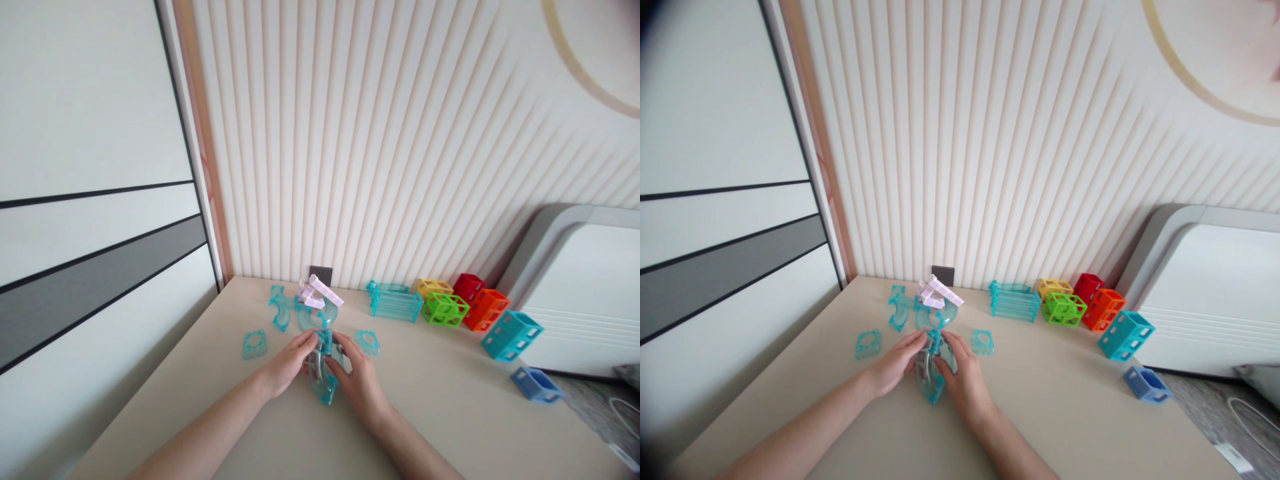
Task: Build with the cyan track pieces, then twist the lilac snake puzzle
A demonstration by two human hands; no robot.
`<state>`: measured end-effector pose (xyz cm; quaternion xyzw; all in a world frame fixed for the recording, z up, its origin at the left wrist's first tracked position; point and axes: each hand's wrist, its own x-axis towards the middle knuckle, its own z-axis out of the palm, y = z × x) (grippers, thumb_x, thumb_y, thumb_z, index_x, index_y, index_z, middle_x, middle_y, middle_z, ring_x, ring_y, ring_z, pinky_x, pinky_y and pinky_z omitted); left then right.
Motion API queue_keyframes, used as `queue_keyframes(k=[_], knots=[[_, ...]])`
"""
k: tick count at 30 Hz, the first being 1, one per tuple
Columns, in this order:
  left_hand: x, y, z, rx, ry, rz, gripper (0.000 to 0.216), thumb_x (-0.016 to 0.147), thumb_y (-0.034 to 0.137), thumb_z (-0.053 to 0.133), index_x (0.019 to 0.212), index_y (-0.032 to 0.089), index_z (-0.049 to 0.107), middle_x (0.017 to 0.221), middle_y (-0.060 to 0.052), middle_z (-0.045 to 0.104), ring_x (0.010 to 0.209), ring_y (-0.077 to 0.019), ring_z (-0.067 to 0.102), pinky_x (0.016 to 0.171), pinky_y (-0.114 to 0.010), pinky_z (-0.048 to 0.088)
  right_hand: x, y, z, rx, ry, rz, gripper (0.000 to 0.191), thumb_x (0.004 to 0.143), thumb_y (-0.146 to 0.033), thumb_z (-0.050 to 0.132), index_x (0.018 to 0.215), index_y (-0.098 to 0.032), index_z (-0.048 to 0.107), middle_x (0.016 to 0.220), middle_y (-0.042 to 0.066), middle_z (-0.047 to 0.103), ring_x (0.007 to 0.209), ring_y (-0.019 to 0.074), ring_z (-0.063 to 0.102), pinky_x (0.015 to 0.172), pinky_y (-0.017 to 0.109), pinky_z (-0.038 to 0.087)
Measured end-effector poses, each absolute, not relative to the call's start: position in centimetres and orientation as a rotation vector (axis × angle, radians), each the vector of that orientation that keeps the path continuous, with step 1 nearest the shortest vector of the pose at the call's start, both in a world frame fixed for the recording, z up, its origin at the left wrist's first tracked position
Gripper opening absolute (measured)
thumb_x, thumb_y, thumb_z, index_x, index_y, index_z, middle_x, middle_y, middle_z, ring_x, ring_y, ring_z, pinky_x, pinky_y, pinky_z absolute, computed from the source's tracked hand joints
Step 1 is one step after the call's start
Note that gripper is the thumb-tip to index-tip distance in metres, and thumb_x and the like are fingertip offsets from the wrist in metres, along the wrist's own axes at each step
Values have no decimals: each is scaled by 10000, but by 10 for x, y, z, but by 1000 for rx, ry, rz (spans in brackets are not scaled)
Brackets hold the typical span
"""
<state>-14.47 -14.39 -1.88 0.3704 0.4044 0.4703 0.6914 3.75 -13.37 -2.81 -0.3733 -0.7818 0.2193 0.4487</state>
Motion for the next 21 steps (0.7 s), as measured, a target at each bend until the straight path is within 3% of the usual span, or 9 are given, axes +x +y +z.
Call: queue_keyframes(k=[5,10,16,21], knots=[[-144,-143,-14,871,968,1068,456,814,541,671,1085,174,683,778,-19,673,556,-103,557,468,-190,397,42,-132,-27,-961,-1890,391,440,890,-157,587,1316,-261,560,1289,106,637,1183,267,620,986,448,535],[-142,-144,-17,828,962,983,470,776,592,676,946,154,682,704,-10,644,510,-100,516,445,-194,358,46,-136,-19,-787,-1954,235,416,917,-117,524,1306,-258,557,1346,127,585,1244,237,583,983,386,542],[-139,-149,-12,792,815,974,382,771,483,729,933,137,705,766,-22,644,649,-114,551,571,-210,403,55,-142,4,-458,-2346,7,492,961,-92,497,1380,-350,507,1370,52,610,1331,214,505,1161,527,322],[-141,-153,-7,821,703,926,350,770,446,753,968,159,722,891,-57,692,796,-155,611,667,-229,435,57,-145,15,-418,-2536,32,458,981,-157,518,1398,-348,503,1434,31,548,1386,205,432,1175,501,310]])
